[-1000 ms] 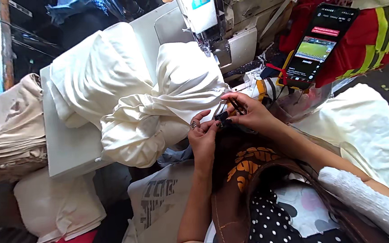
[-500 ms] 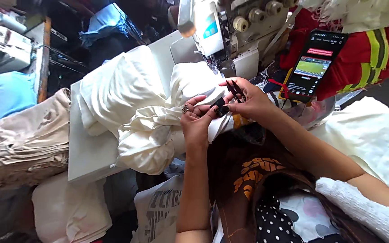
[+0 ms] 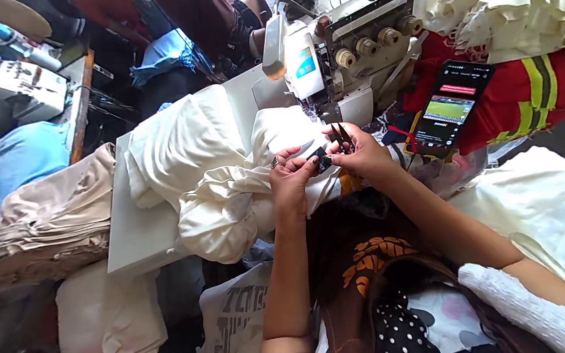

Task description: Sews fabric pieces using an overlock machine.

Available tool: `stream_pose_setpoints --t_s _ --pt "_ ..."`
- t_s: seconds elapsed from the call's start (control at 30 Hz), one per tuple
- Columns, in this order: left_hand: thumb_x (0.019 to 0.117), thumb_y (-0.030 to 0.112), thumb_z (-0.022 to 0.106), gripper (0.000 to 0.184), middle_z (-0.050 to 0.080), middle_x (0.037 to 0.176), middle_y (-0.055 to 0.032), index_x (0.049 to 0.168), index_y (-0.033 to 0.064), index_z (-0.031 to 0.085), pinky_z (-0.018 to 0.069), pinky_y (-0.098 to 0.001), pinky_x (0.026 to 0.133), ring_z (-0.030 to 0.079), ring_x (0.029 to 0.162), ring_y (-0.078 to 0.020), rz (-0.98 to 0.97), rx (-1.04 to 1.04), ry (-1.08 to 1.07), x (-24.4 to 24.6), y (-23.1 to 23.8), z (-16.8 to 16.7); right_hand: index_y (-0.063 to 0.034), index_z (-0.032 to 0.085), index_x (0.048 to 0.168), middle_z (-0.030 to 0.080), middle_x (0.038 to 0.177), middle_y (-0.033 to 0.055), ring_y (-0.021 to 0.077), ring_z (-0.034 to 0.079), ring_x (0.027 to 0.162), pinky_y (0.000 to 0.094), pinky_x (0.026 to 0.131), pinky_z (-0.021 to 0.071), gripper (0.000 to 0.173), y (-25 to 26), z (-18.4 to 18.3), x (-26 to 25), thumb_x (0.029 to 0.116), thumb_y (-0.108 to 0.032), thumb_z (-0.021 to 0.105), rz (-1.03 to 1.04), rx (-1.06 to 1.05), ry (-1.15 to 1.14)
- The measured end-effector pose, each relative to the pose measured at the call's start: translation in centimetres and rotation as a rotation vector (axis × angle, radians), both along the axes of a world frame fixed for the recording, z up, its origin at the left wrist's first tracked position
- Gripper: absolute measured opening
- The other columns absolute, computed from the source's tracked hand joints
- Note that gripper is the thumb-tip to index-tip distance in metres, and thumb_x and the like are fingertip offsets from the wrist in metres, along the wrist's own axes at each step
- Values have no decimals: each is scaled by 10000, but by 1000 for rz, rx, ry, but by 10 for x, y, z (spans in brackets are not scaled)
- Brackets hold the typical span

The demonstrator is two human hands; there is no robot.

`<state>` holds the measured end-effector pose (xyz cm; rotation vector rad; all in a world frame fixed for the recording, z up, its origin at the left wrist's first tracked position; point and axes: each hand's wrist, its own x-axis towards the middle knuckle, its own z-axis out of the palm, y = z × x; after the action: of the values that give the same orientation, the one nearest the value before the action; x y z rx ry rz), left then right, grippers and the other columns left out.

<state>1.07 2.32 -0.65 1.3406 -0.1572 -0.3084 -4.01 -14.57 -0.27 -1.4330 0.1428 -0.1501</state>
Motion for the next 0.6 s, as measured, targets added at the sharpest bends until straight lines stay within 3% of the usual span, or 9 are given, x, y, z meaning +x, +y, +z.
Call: stream_pose_setpoints --t_s 0.27,0.6 --pt "843 -95 744 497 701 798 4 1250 117 554 618 -294 667 698 677 -108 -31 108 -60 12 -5 15 -59 538 1369 646 876 30 53 544 631 197 539 452 512 -4 5 13 890 27 696 -33 5 17" --pt "820 -125 750 468 731 853 -40 1204 63 557 618 -296 664 712 698 -126 29 132 -63 34 -26 32 -78 544 1358 601 821 24 56 469 528 187 433 371 521 -9 12 34 880 73 686 -87 75 6"
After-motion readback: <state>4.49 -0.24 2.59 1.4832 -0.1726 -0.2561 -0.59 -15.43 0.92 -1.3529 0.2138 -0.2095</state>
